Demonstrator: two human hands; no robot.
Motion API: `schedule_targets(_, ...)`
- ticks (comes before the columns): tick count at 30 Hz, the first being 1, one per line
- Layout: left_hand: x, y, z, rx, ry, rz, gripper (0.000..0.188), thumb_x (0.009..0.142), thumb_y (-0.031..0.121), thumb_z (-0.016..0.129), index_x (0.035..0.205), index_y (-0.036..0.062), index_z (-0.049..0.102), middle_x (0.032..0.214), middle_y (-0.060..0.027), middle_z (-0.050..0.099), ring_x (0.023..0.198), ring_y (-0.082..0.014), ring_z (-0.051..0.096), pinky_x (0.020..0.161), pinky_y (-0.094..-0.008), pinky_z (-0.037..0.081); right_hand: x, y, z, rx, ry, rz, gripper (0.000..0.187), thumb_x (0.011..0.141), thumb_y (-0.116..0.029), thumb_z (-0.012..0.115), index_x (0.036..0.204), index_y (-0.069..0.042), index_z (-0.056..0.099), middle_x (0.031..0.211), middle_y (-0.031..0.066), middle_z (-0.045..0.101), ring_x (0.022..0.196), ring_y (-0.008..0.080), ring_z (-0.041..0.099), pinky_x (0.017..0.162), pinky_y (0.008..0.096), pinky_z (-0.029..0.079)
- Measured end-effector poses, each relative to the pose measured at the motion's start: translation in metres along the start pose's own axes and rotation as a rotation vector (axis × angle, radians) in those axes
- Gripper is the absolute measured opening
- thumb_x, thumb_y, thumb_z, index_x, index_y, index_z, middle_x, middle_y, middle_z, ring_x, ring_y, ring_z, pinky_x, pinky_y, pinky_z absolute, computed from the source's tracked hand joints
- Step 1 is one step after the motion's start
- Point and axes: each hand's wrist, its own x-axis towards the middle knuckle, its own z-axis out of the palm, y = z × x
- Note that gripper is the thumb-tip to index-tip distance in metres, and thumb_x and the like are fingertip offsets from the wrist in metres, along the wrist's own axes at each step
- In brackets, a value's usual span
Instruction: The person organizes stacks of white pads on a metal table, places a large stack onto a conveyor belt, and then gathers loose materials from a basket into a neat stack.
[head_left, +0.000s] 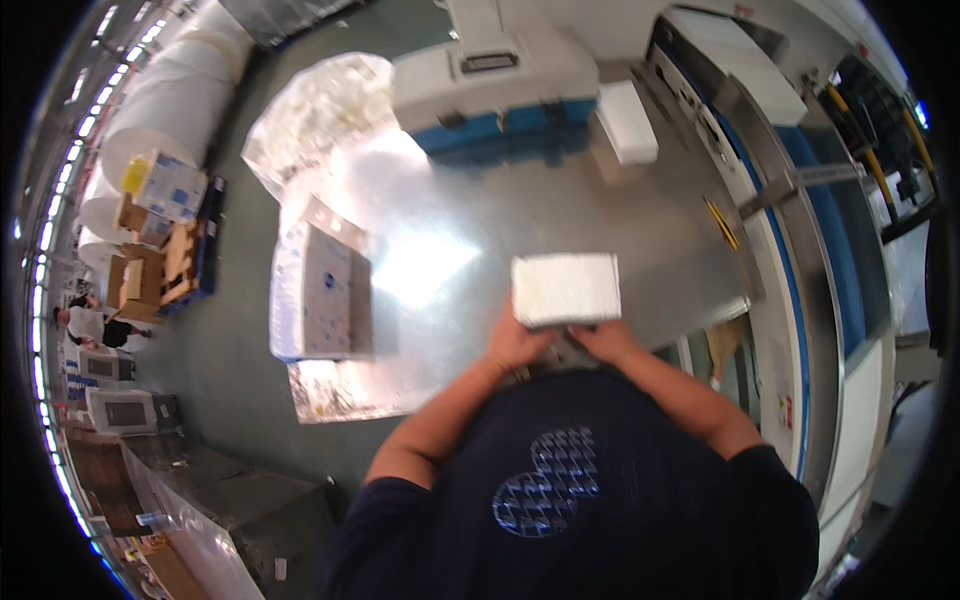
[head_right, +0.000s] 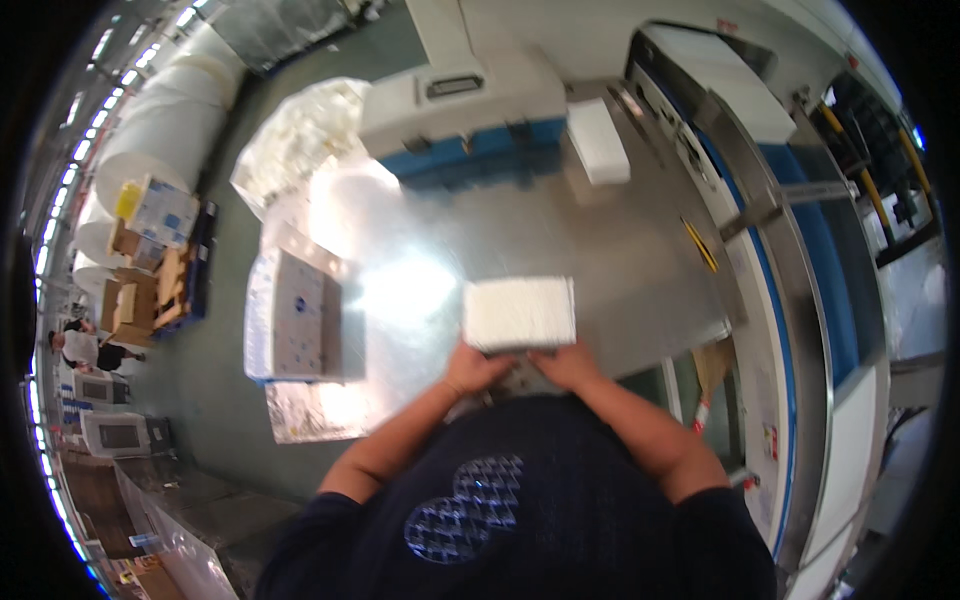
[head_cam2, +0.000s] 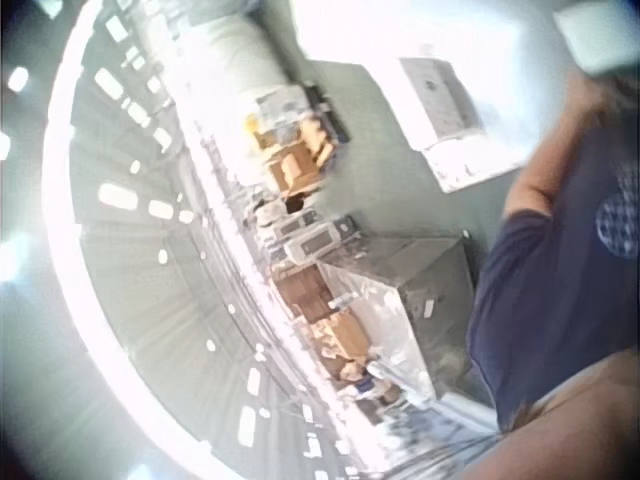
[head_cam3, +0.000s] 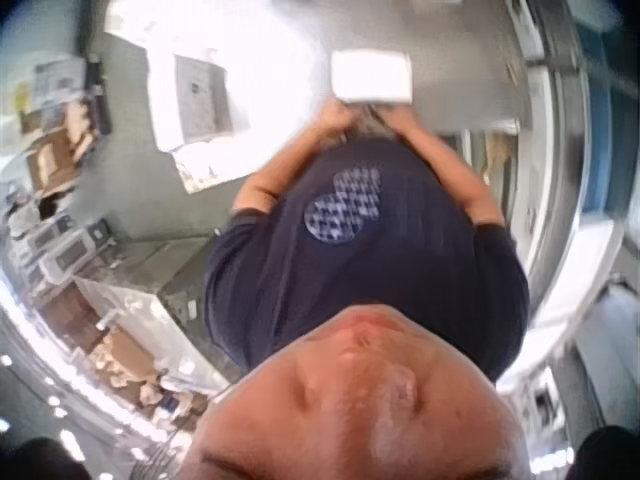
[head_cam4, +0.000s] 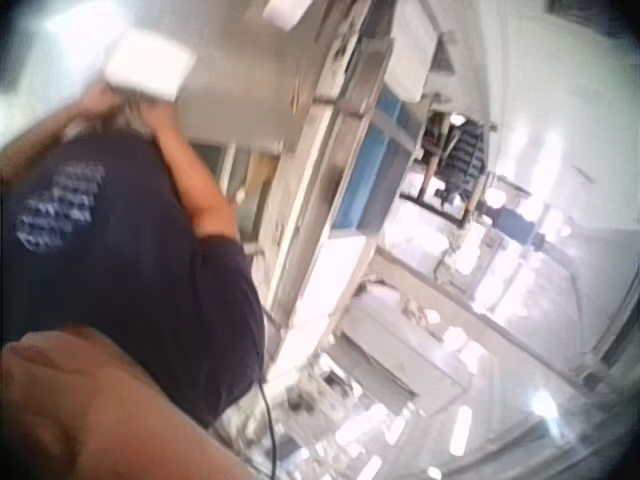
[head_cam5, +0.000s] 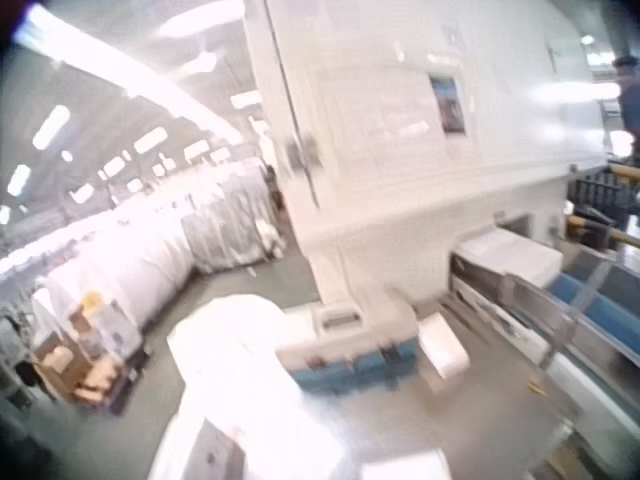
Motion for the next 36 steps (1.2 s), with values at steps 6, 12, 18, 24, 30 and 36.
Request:
schedule_targets(6, 0.005, 0.136, -0.063, 0.267, 0.036, -0.264, 0.062, 0.075, 0.037, 0.059, 0.128, 0.0112, 0.041, 0.121, -0.0183, 0.047, 0.105, -0.0341, 0.050, 0.089, -0.0373, 0.041, 0.033, 0.008, -0.016, 0.896, -0.138, -0.085, 0.049, 0.070, -0.012, 0.061, 0.117, -0.005, 0.050, 0.116, 0.0125, 0.053, 0.109, 0.0288, 0.048, 0.094, 0.0405, 0.036)
schedule_targets(12, 0.061, 0.122, -0.088, 0.225, -0.054, -0.285, 0.054, 0.076, 0.036, 0.061, 0.124, 0.0156, 0.047, 0.097, -0.0136, 0.060, 0.087, -0.0292, 0.058, 0.076, -0.0335, 0.045, 0.046, 0.006, -0.061, 1.367, -0.666, 0.267, 0.068, 0.055, -0.023, 0.065, 0.120, -0.010, 0.048, 0.119, 0.0100, 0.052, 0.110, 0.0321, 0.047, 0.097, 0.0487, 0.032)
schedule_targets(18, 0.074, 0.059, -0.028, -0.957, -0.117, -0.382, 0.061, 0.081, 0.034, 0.059, 0.129, 0.0089, 0.033, 0.124, -0.0131, 0.044, 0.111, -0.0231, 0.047, 0.092, -0.0380, 0.041, 0.067, 0.033, -0.049, 1.380, -0.835, 0.356, 0.072, 0.053, -0.029, 0.066, 0.120, -0.011, 0.049, 0.119, 0.0090, 0.052, 0.111, 0.0316, 0.047, 0.096, 0.0504, 0.032)
schedule_targets(24, 0.097, 0.038, -0.018, -1.450, -0.239, -0.477, 0.055, 0.082, 0.028, 0.058, 0.126, 0.0050, 0.035, 0.114, -0.0108, 0.052, 0.102, -0.0234, 0.054, 0.088, -0.0382, 0.045, 0.095, 0.013, -0.055, 1.185, -0.522, 0.426, 0.046, 0.080, -0.037, 0.049, 0.115, -0.007, 0.053, 0.112, 0.0091, 0.058, 0.102, 0.0259, 0.055, 0.090, 0.0442, 0.041)
schedule_targets(30, 0.157, 0.044, -0.038, -1.295, 0.050, -0.354, 0.052, 0.078, 0.021, 0.059, 0.122, 0.0064, 0.036, 0.107, -0.0131, 0.054, 0.095, -0.0284, 0.057, 0.080, -0.0427, 0.050, 0.150, 0.008, -0.066, 1.207, -0.206, 0.323, 0.051, 0.086, -0.051, 0.039, 0.122, -0.016, 0.046, 0.119, 0.0025, 0.053, 0.108, 0.0187, 0.049, 0.088, 0.0360, 0.039)
schedule_targets(36, 0.249, 0.026, -0.035, -1.253, 0.098, -0.423, 0.063, 0.076, 0.020, 0.063, 0.124, 0.0103, 0.023, 0.113, -0.0142, 0.047, 0.099, -0.0306, 0.053, 0.078, -0.0463, 0.048, 0.168, -0.004, -0.122, 1.084, -0.013, 0.225, 0.059, 0.081, -0.057, 0.044, 0.126, -0.019, 0.043, 0.126, 0.0017, 0.045, 0.118, 0.0177, 0.038, 0.093, 0.0410, 0.028)
